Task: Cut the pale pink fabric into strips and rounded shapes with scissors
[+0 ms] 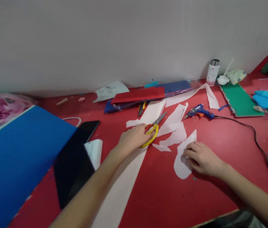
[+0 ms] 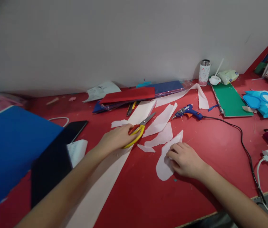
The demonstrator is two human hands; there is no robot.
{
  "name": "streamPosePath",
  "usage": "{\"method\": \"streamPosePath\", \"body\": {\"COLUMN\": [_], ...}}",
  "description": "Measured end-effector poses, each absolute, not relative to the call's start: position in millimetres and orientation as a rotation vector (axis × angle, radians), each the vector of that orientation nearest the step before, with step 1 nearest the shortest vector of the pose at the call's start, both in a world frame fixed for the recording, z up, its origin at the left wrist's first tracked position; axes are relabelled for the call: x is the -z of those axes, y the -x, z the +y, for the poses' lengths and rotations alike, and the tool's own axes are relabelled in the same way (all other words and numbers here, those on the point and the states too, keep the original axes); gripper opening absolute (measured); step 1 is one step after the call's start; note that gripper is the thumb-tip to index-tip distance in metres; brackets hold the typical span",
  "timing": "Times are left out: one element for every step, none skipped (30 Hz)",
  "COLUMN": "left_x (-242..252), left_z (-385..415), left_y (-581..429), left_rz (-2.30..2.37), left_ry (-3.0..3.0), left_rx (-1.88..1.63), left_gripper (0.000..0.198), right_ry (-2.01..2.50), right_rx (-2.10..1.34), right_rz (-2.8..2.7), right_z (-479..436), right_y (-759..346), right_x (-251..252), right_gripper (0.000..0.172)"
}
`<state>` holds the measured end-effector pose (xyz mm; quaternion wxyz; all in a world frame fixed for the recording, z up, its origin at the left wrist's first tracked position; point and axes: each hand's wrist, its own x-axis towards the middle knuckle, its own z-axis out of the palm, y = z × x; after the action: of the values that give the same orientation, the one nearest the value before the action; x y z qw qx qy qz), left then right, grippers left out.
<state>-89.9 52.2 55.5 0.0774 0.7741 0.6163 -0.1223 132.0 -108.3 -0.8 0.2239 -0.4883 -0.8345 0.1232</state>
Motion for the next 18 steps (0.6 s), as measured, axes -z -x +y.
{"method": "streamPosePath", "body": {"left_x": [-56, -57, -57, -59, -60, -61, -62, -63, -64, -65, -65, -66, -66, -65, -63, -62, -60, -58], "left_z": [53, 54, 54, 53, 51, 49, 46, 41, 36, 30, 24, 17, 10, 2, -6, -13, -19, -24], "left_y": [91, 92, 92, 93, 93, 92, 92, 91, 89, 86, 83, 78, 73, 66, 60, 53, 47, 42], "left_rz": [1.837, 1.827, 1.816, 1.813, 1.820, 1.830, 1.843, 1.858, 1.852, 1.833, 1.800, 1.743, 1.666, 1.570, 1.466, 1.360, 1.306, 1.261], "left_ry": [-2.316, -2.320, -2.325, -2.329, -2.329, -2.340, -2.371, -2.419, -2.491, -2.575, -2.644, -2.687, -2.700, -2.702, -2.711, -2.709, -2.684, -2.659], "left_rx": [0.377, 0.383, 0.387, 0.389, 0.393, 0.389, 0.371, 0.340, 0.285, 0.207, 0.125, 0.061, 0.016, -0.005, -0.005, 0.012, 0.040, 0.079], "left_gripper": [0.054, 0.052, 0.051, 0.050, 0.050, 0.050, 0.050, 0.049, 0.048, 0.044, 0.040, 0.036, 0.032, 0.029, 0.027, 0.025, 0.025, 0.026], "right_ry": [1.355, 1.360, 1.364, 1.366, 1.368, 1.368, 1.366, 1.364, 1.363, 1.362, 1.361, 1.360, 1.360, 1.356, 1.352, 1.353, 1.364, 1.387], "right_rx": [-0.344, -0.348, -0.353, -0.357, -0.358, -0.357, -0.355, -0.351, -0.348, -0.342, -0.335, -0.327, -0.314, -0.295, -0.268, -0.232, -0.189, -0.141], "right_rz": [-2.302, -2.301, -2.300, -2.300, -2.300, -2.302, -2.305, -2.307, -2.307, -2.307, -2.307, -2.306, -2.305, -2.306, -2.308, -2.305, -2.296, -2.281], "right_z": [-108, -108, -108, -108, -108, -108, -108, -108, -108, -108, -108, -108, -108, -108, -107, -107, -107, -107], "right_y": [-132, -132, -132, -132, -132, -132, -132, -132, -132, -132, -131, -131, -131, -131, -131, -130, -130, -129], "right_x": [1, 1, 1, 1, 1, 0, 0, 0, 0, -1, -1, 0, 0, 1, 2, 3, 4, 4], "right_gripper": [0.023, 0.024, 0.024, 0.024, 0.025, 0.025, 0.026, 0.026, 0.026, 0.026, 0.026, 0.025, 0.024, 0.024, 0.022, 0.020, 0.017, 0.013]}}
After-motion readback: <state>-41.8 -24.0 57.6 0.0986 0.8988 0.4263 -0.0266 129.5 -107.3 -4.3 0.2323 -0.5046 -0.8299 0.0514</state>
